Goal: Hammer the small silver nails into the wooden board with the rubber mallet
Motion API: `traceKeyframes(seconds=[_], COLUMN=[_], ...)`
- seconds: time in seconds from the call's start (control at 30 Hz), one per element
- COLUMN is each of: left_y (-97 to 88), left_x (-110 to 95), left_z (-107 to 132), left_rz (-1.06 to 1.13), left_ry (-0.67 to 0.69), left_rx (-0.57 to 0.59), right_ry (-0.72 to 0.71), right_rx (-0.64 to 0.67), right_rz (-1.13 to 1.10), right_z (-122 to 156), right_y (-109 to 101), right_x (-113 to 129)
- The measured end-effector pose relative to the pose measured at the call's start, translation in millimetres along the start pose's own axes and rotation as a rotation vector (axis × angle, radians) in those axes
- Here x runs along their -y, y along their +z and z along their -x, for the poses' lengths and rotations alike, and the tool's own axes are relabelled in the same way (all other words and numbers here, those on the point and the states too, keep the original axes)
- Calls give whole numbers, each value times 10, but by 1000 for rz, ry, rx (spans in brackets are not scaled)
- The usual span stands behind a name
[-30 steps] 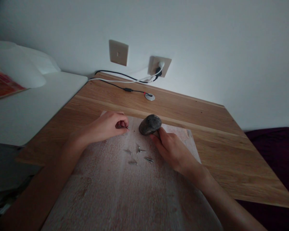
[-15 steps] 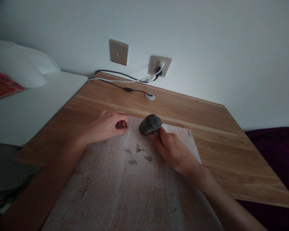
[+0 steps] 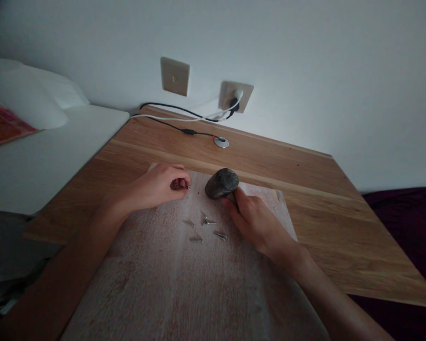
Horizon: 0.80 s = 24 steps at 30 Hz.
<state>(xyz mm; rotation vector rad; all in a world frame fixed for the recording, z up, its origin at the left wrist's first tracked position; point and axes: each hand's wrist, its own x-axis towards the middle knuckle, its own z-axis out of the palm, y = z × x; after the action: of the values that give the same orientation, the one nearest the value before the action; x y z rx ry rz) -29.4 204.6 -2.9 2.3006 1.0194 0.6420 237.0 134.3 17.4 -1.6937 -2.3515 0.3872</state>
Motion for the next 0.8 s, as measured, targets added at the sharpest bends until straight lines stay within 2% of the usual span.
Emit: traceKeyframes(seconds=[0.27,0.57,0.8], left_y=[-22,1,6], left_x=[-29,24,26], left_z=[4,0,13], left_rz=[22,-27,15], left_ry=[-50,-31,-15], left_rx=[13,15,32], right_ry=[16,-20,-54], right_rx=[22,28,4], right_rz=[-16,32,34], right_z=[-49,-149,-165], right_y=[-108,-263,-349], right_x=[62,335,479])
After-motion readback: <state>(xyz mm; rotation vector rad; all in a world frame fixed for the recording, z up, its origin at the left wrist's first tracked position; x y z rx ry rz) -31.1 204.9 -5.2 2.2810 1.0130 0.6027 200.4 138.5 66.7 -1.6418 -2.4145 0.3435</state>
